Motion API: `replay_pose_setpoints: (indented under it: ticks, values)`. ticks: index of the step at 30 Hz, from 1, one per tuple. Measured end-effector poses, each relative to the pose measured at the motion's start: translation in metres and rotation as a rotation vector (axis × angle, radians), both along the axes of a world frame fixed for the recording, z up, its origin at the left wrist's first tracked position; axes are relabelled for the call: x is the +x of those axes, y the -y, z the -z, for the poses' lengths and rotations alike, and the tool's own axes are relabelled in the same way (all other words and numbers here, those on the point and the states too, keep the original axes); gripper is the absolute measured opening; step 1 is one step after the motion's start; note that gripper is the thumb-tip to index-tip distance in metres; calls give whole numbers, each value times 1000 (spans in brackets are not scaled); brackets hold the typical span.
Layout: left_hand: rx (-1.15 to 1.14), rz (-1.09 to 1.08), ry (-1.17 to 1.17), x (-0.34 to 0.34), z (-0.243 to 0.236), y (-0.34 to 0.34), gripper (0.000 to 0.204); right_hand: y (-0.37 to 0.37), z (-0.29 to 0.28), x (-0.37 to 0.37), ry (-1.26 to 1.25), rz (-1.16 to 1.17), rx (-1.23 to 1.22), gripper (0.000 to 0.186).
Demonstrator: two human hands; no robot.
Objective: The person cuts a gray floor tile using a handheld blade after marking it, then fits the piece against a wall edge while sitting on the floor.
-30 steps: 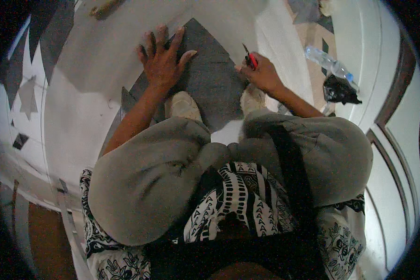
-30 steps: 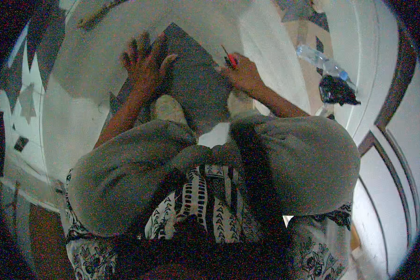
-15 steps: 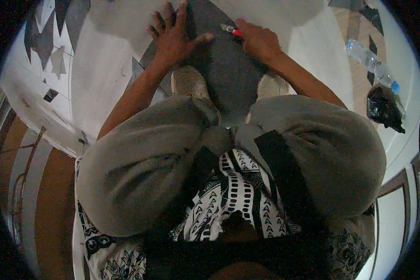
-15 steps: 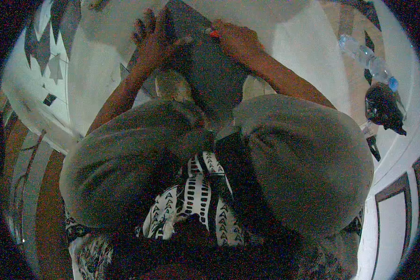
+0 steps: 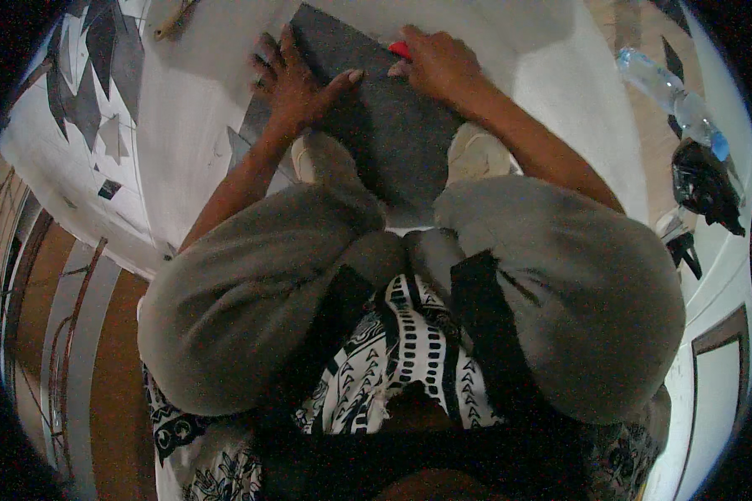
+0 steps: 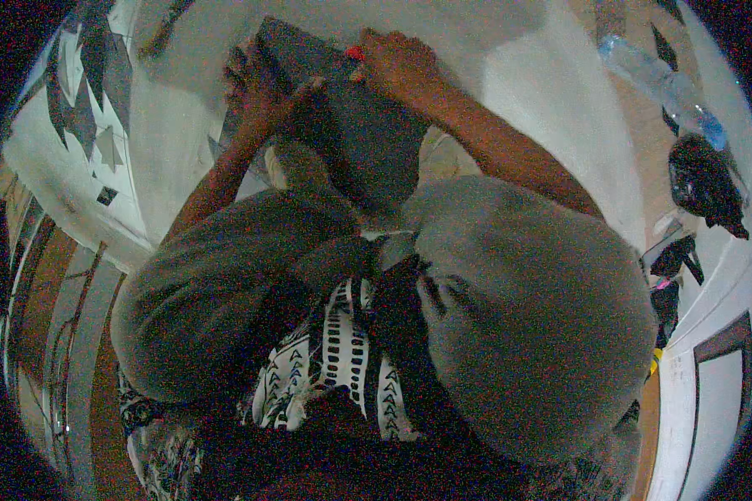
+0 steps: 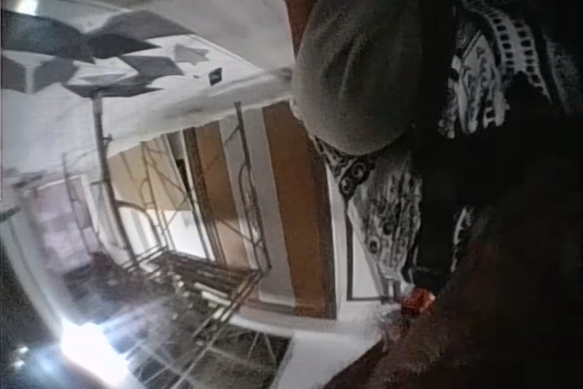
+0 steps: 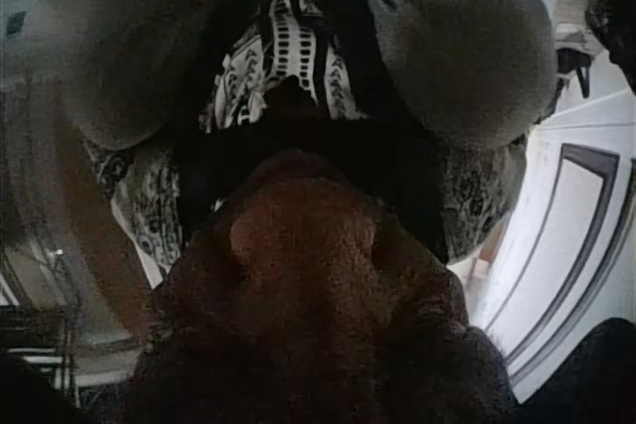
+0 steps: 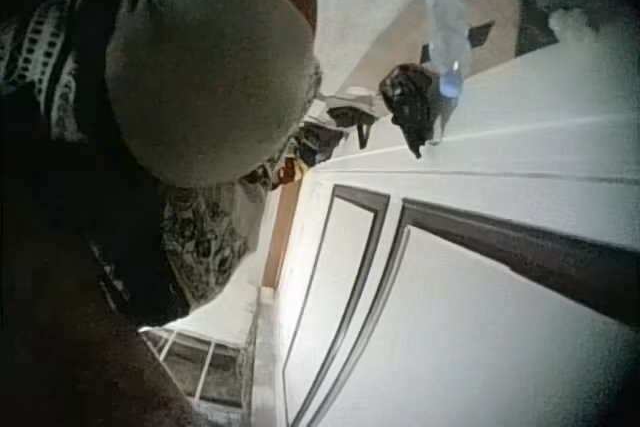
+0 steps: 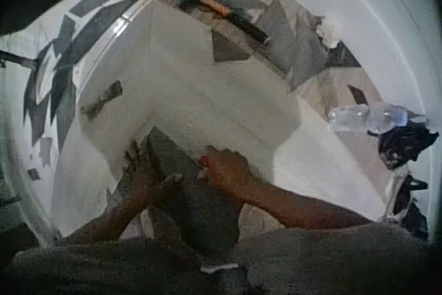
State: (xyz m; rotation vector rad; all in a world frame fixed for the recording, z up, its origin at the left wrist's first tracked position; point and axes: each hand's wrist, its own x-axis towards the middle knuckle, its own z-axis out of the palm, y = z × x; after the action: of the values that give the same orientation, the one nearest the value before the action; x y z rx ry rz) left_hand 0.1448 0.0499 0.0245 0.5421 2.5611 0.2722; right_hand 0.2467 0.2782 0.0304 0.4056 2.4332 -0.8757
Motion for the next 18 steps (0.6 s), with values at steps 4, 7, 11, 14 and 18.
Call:
replay_pose_setpoints:
  ticks: [4, 7, 11, 14, 18]
  values:
    - [22, 18, 34, -5, -9, -12, 144, -15, 13, -7, -76, -104, -63, 57]
    - [-33, -24, -33, 2, -11, 0, 141, -7, -3, -11, -16, -104, -111, 55]
    - [-77, 44, -196, 1, 50, 71, 140, 2, -3, -9, -71, -58, -123, 54]
    - [-108, -112, -263, 1, 43, 109, 139, -12, 4, -1, -39, -15, -86, 54]
    - [-378, -313, -220, 35, 17, 210, 137, -7, -15, -11, -31, -17, -114, 61]
